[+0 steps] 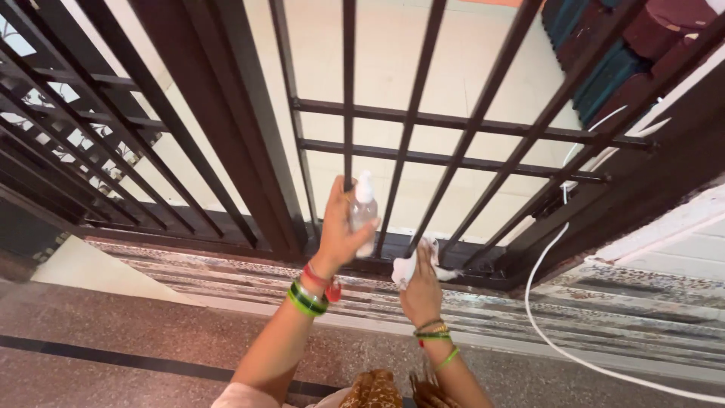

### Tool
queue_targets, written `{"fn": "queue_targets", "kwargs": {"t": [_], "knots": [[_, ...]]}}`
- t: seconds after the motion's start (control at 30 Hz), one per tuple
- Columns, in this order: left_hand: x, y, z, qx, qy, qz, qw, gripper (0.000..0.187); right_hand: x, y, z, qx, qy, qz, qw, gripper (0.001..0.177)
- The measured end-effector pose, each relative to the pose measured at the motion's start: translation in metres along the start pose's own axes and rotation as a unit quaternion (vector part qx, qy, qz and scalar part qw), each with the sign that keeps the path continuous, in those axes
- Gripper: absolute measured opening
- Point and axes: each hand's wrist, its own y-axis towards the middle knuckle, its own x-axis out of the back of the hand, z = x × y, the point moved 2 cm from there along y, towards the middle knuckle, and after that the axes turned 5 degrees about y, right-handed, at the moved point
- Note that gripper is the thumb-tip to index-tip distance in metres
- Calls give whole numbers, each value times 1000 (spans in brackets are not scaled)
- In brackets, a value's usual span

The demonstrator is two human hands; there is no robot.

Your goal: The person cleans a dark brown metal railing using a spray bottle and a white cloth. They repeatedly spray the cleaning solution onto the horizontal bars and wipe them down with the cloth, moving systematically along the railing.

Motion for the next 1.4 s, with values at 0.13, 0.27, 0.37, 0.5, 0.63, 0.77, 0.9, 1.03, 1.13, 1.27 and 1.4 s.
{"fn": "queue_targets", "kwargs": {"t": [0.13,0.27,0.37,0.5,0.63,0.77,0.9,1.03,1.13,1.27,1.4], "knots": [[29,-23,-19,-29,73,3,997,39,-12,-26,5,-18,-23,-12,1000,69],[71,-28,-17,-109,239,-103,959,38,-22,-17,6,-38,68,-57,995,41],[102,-21,0,-111,193,-116,968,24,11,16,30,-15,305,-41,951,31],[123,-15,44,32,-157,-3,987,33,77,66,78,63,352,-158,920,32],[124,-13,77,4,-258,-21,966,26,78,86,93,164,209,-235,935,22],[129,-7,87,-34,-280,15,959,20,-7,87,40,9,441,-245,863,16],[125,-4,81,-74,-260,8,963,25,-66,46,-14,0,431,-199,880,13],[128,-4,77,-57,-157,17,986,24,-57,26,12,63,265,-283,920,17],[125,-3,77,-58,-172,10,983,29,-36,18,68,-52,531,-265,804,31],[124,-4,81,-50,-248,13,967,31,-19,3,123,26,168,-251,953,48],[129,-3,80,-13,-271,24,962,33,-20,29,128,149,1,-211,966,28]]}}
